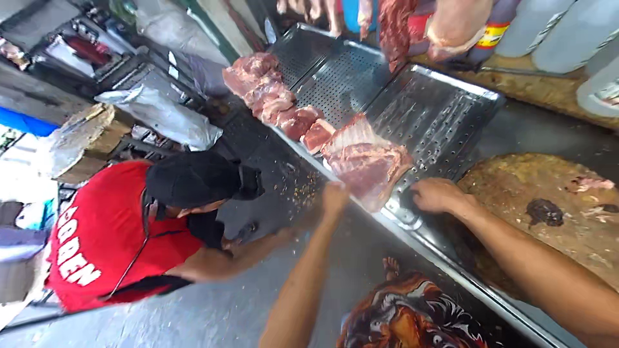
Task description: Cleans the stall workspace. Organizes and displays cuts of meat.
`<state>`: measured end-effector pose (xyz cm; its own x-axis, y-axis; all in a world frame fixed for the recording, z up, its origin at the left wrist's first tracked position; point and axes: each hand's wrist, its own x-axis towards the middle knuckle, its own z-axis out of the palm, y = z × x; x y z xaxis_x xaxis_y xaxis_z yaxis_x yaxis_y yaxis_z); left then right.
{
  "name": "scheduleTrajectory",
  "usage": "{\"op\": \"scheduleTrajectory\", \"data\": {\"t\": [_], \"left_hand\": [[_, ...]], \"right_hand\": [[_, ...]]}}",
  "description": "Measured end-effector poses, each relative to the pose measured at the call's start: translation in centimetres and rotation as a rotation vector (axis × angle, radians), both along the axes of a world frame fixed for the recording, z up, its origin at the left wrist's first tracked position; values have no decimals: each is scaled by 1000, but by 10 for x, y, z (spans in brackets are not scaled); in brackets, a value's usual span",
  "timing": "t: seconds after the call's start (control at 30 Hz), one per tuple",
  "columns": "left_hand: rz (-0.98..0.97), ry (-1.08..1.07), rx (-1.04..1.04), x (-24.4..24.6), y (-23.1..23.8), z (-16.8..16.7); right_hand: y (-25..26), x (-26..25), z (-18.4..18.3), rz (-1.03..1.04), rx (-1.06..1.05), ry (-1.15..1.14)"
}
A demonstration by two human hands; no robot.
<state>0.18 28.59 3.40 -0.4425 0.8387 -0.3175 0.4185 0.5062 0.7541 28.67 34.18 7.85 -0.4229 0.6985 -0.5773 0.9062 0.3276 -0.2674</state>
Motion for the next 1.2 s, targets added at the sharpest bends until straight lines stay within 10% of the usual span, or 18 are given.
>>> {"op": "scheduleTrajectory", "data": {"t": [0.37, 0.8, 1.2], "left_hand": [[135, -17, 25, -45, 123, -1], [180, -316, 158, -28, 111, 18], [538, -408, 201, -43, 72, -42]], "right_hand": [[-38, -15, -70, -124, 147, 94], [-30, -12, -69, -70, 134, 121], [-28, -22, -63, -45, 191, 5]]}}
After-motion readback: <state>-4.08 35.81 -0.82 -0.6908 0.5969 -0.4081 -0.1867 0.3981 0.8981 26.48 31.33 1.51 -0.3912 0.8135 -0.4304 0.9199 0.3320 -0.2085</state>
